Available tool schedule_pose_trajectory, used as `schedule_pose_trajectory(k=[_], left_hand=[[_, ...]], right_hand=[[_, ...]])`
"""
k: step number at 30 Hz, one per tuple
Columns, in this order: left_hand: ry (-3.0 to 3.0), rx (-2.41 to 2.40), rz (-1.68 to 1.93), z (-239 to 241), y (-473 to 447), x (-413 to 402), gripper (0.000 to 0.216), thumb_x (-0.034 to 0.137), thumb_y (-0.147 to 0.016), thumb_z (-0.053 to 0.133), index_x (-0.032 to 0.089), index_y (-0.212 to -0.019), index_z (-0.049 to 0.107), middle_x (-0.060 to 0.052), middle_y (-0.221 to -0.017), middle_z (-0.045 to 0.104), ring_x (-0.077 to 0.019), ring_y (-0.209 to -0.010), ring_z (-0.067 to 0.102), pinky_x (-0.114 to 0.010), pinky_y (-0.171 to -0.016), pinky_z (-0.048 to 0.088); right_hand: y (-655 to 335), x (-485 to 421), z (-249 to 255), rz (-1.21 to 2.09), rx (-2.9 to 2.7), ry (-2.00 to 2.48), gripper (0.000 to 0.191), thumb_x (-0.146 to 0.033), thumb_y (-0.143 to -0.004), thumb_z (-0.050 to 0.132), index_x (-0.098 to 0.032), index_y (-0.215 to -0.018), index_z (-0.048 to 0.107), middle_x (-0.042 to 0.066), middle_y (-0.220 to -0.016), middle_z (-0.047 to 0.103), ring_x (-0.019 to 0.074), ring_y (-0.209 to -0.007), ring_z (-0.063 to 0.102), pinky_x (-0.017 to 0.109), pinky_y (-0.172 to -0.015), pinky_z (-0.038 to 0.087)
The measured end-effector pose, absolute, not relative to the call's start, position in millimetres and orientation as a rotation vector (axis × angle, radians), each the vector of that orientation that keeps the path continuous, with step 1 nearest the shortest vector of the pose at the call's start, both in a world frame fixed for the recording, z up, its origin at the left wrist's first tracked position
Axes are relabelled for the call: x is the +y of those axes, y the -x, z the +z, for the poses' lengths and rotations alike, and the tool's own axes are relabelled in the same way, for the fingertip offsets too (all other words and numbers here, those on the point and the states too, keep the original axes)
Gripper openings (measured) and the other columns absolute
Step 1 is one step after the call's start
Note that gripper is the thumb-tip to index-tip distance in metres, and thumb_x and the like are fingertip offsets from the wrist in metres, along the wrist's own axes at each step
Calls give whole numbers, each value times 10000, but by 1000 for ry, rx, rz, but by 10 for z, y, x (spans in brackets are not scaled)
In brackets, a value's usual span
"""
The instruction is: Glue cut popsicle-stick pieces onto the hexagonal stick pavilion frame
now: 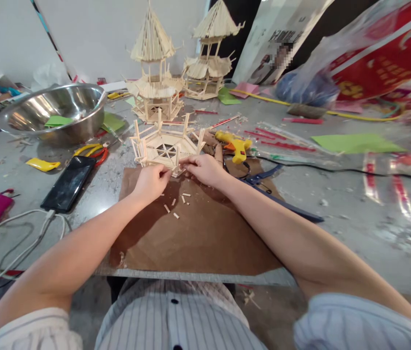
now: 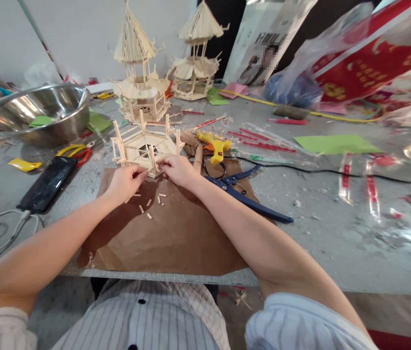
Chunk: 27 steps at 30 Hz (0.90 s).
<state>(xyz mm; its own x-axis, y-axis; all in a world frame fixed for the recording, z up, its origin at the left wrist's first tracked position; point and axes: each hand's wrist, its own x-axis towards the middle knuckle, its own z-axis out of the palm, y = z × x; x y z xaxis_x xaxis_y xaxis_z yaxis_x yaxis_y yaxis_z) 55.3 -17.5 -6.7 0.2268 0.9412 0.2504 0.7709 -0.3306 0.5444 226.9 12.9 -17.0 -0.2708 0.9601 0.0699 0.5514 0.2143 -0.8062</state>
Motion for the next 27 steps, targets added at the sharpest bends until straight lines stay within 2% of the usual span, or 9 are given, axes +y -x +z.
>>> schedule_pose_trajectory(k=[2, 9, 19, 27], left_hand=[[-2200, 1597, 792, -66, -553, -171, 216, 276, -789, 500, 158, -650, 615, -5, -584, 606, -121, -569, 531, -236, -574, 352], [-2195, 1576, 822, -69, -550, -156, 215, 271, -781, 509, 161, -614, 589, 4, -557, 590, -113, -529, 511, -234, -534, 338], [-2183, 1546, 837, -73, -547, -146, 198, 250, -775, 524, 153, -612, 583, 12, -529, 576, -101, -505, 490, -227, -518, 328], [-2200, 1524, 862, -84, -540, -140, 204, 254, -774, 520, 158, -603, 578, 20, -512, 562, -95, -490, 472, -230, -517, 335]], right_hand=[[-2272, 131, -190, 911, -1900, 1381, 253, -150, -785, 515, -122, -981, 672, 33, -772, 683, 85, -562, 603, 200, -604, 477], [-2288, 146, -248, 821, -1935, 1344, 213, -156, -741, 570, -127, -906, 701, 17, -644, 668, 100, -577, 599, 219, -635, 475], [-2263, 129, -255, 786, -1912, 1373, 218, -170, -734, 597, -109, -910, 708, 57, -740, 694, 118, -615, 613, 226, -611, 472], [-2272, 139, -258, 756, -1937, 1356, 172, -158, -720, 606, -144, -848, 721, 38, -757, 699, 114, -635, 620, 211, -618, 469]])
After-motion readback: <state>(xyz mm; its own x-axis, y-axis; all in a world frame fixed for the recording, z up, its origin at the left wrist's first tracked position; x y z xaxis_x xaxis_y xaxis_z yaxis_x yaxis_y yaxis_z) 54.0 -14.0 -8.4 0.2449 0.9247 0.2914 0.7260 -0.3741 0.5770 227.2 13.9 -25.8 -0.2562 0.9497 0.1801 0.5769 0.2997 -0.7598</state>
